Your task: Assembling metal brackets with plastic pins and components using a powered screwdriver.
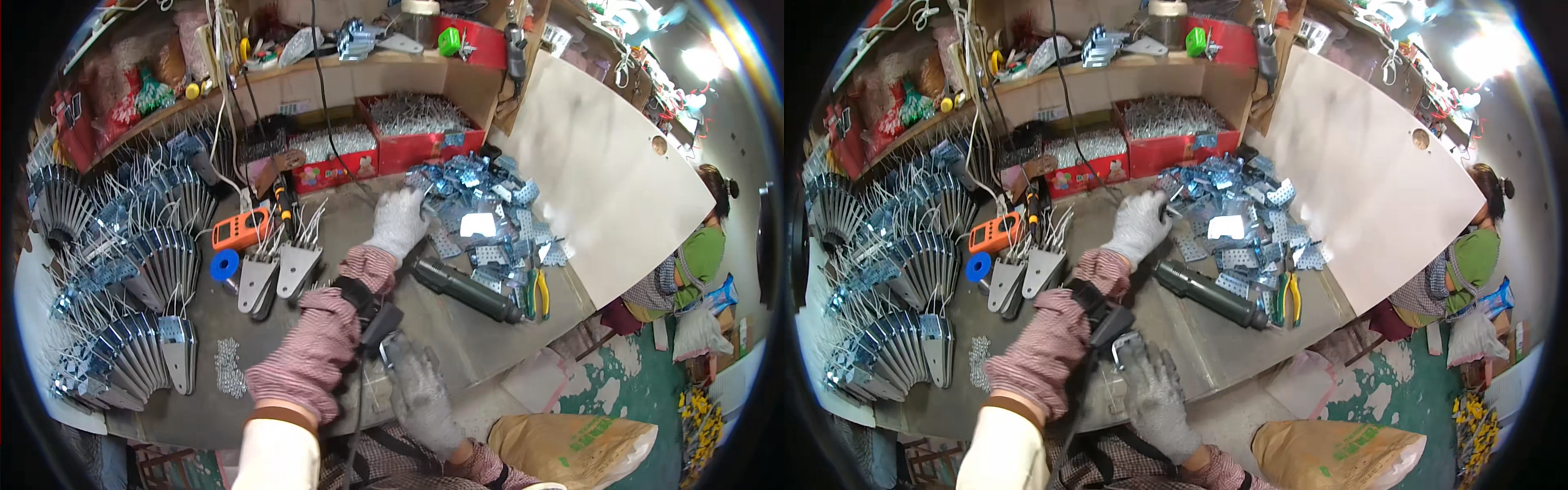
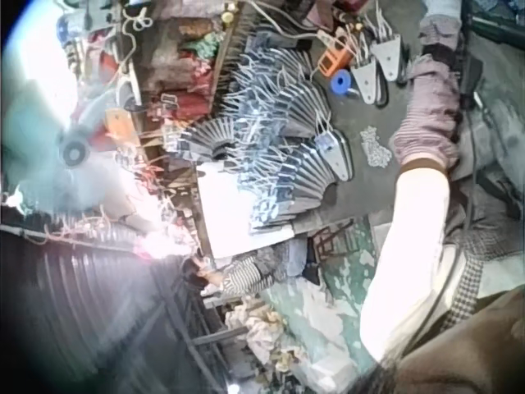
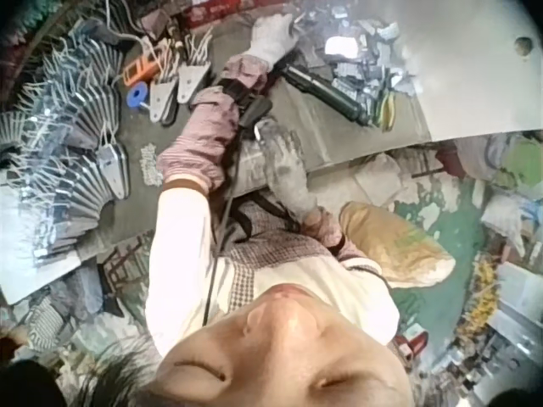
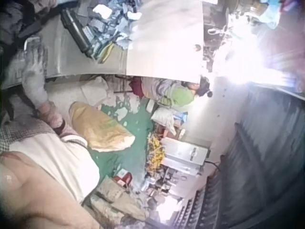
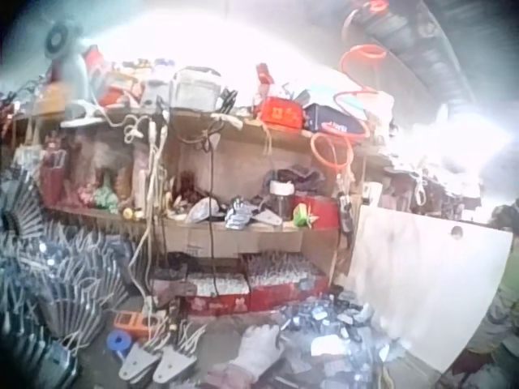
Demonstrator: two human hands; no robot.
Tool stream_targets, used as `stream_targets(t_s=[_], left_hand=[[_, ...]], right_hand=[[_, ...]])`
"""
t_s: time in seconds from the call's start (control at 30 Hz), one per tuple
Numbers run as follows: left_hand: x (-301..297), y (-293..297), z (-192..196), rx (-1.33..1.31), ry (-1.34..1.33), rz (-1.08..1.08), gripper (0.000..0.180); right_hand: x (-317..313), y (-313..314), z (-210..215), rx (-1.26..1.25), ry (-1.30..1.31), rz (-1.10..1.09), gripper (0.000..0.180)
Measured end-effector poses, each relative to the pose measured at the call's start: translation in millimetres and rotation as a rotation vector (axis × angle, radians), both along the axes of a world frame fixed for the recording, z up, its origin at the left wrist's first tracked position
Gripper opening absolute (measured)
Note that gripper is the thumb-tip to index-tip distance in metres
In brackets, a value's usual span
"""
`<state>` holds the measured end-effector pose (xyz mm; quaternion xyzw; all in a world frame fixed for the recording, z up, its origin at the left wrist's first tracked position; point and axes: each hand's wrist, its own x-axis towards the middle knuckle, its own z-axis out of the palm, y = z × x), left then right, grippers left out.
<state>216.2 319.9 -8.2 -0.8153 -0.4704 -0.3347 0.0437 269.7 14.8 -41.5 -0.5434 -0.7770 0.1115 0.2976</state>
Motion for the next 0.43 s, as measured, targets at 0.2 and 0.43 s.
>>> stream_targets(t_s=[0.2, 0.43], left_hand=[[-96.7, -143.7, 83.8, -0.239, -0.368, -0.195, 0.019], [-224.8, -270.6, 3.5, -0.880, -0.424, 0.026, 0.042]], right_hand=[[0.2, -13.6, -8.3, -0.011, 0.182, -0.135, 0.057], [-16.3, -16.8, -4.1, -0.061, 0.599, 0.032, 0.059]])
